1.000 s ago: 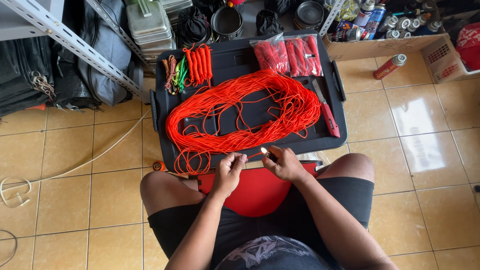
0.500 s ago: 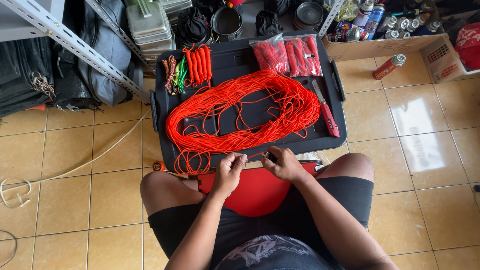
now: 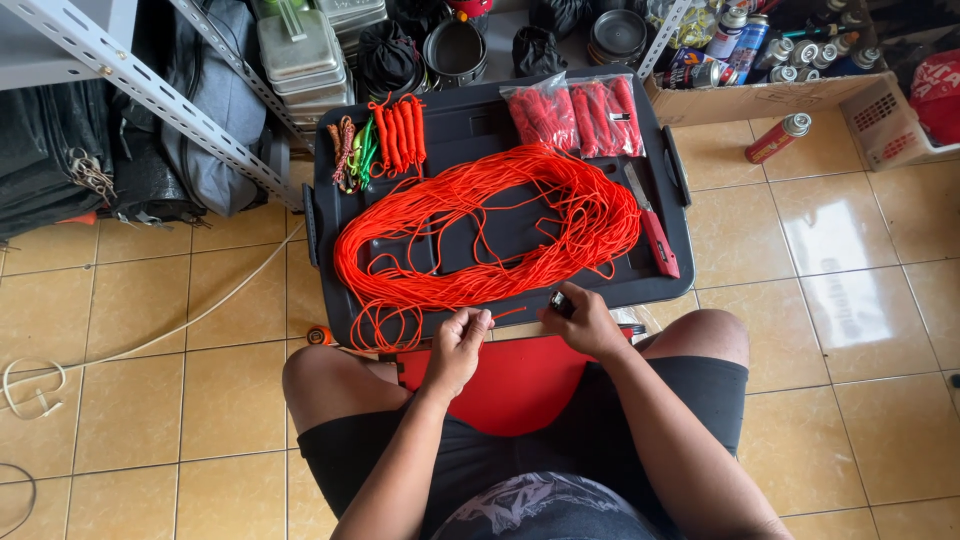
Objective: The person sits on a low seat and ties knots in a long red cord. They repeatedly pull the cord, form loops, and tighten the knots by hand. The cord remains on a black tray in front of them.
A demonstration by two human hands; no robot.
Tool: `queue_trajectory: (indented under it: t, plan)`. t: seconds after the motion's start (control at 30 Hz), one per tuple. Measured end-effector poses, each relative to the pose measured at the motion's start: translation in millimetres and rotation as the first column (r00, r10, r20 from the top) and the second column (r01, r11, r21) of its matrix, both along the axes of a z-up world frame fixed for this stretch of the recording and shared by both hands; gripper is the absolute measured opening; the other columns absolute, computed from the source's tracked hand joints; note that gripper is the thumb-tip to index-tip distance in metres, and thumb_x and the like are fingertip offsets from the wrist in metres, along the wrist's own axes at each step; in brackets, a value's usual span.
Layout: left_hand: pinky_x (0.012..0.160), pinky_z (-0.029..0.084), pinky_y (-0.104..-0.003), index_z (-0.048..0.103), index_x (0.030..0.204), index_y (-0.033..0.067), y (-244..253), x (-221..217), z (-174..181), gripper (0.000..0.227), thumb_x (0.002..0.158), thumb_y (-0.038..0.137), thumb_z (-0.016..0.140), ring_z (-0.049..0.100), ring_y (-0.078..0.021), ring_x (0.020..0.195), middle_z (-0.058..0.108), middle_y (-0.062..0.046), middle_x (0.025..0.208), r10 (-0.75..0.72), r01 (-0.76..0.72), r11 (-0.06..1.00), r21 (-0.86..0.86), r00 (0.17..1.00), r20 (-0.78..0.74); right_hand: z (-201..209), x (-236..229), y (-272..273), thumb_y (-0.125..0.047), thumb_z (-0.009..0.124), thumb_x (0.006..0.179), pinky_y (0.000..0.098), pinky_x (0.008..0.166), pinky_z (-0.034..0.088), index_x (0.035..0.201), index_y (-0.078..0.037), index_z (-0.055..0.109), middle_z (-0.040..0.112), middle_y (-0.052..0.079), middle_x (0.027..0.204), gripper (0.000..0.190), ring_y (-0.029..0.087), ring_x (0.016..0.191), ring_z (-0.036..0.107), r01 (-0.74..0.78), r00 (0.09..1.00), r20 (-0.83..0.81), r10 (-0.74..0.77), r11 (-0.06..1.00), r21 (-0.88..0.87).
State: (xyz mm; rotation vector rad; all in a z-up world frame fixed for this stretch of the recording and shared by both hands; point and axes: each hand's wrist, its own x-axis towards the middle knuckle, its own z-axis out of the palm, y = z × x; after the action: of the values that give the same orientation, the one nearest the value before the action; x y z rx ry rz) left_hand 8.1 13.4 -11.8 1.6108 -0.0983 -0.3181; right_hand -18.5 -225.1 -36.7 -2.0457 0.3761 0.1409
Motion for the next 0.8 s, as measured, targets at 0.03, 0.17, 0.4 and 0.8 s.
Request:
queue_trajectory:
  t: [0.03, 0.17, 0.4, 0.8]
  plan:
    - [0.074, 0.053, -0.033, 0.076, 0.091, 0.0084, 0, 0, -6, 0.028, 0.104, 0.031, 0.065, 0.061, -0.0139, 0.082, 0.072, -0.007, 0.082, -0.001, 0.001, 1.0, 0.0, 1.0, 0.0, 1, 0, 2, -0.025, 0.079, 0.071, 0.0401, 0.07, 0.051, 0.084, -0.013, 0.068, 0.06, 0.014, 0.066, 0.021, 0.028, 0.072, 0.065, 0.001, 1.0, 0.0, -0.001, 1.0, 0.0]
    - [0.068, 0.051, -0.029, 0.075, 0.09, 0.008, 1, 0, -19, 0.03, 0.104, 0.033, 0.065, 0.058, -0.0124, 0.076, 0.07, -0.007, 0.077, 0.025, -0.025, 1.0, -0.014, 0.998, -0.051, 8, 0, 6, -0.023, 0.081, 0.078, 0.0385, 0.07, 0.053, 0.091, -0.017, 0.073, 0.068, 0.011, 0.072, 0.016, 0.027, 0.075, 0.069, 0.006, 0.999, 0.036, -0.008, 0.999, 0.051]
    - [0.056, 0.044, -0.022, 0.074, 0.086, 0.0075, -2, 0, -1, 0.032, 0.104, 0.032, 0.063, 0.052, -0.0068, 0.063, 0.055, 0.001, 0.066, 0.044, -0.048, 0.998, -0.046, 0.995, -0.09, 23, -4, 13, -0.026, 0.082, 0.082, 0.037, 0.069, 0.053, 0.092, -0.017, 0.073, 0.069, 0.01, 0.071, 0.015, 0.025, 0.072, 0.069, 0.057, 0.998, 0.031, -0.06, 0.996, 0.075]
    - [0.054, 0.04, -0.023, 0.074, 0.086, 0.0071, -2, 2, -2, 0.031, 0.103, 0.031, 0.065, 0.049, -0.0065, 0.061, 0.055, 0.0, 0.064, 0.069, -0.072, 0.997, -0.037, 0.994, -0.085, -15, 2, 2, -0.026, 0.086, 0.082, 0.0372, 0.067, 0.05, 0.097, -0.01, 0.073, 0.065, 0.012, 0.072, 0.025, 0.024, 0.07, 0.064, 0.082, 0.988, 0.115, -0.105, 0.978, 0.193]
